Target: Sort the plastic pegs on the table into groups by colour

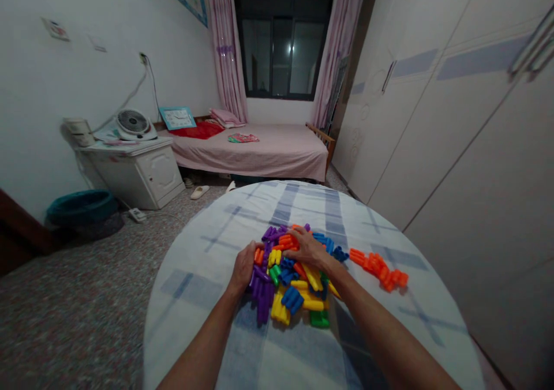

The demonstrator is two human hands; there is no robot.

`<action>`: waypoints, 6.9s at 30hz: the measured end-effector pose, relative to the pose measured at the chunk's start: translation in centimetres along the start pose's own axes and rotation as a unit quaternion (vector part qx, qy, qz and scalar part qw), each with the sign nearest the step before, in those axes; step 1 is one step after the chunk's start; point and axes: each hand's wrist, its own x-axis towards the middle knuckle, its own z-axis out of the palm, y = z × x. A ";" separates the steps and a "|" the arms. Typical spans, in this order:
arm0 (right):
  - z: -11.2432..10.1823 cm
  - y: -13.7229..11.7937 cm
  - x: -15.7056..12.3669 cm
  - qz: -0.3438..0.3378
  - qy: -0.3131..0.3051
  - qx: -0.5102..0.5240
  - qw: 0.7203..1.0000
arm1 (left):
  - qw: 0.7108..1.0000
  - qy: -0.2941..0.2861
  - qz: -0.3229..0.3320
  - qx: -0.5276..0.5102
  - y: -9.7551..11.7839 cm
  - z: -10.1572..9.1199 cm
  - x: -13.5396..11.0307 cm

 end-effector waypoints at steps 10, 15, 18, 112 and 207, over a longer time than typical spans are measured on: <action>-0.7 -0.7 -0.9 0.027 0.171 0.234 0.957 | 1.000 -0.001 0.000 -0.005 0.1 -0.1 0.0; -2.3 1.4 -1.9 0.095 0.188 0.338 0.917 | 1.000 0.000 -0.001 -0.012 0.3 -0.1 0.0; -3.7 4.0 -3.5 0.126 0.199 0.359 0.903 | 1.000 0.006 0.002 -0.015 0.4 -0.1 -0.1; -1.5 3.5 1.9 0.069 -0.086 -0.051 0.993 | 1.000 -0.009 -0.001 -0.007 0.4 0.1 0.0; -0.8 -2.2 3.4 -0.046 -0.110 -0.088 0.989 | 1.000 -0.017 -0.020 -0.008 -0.2 0.3 0.6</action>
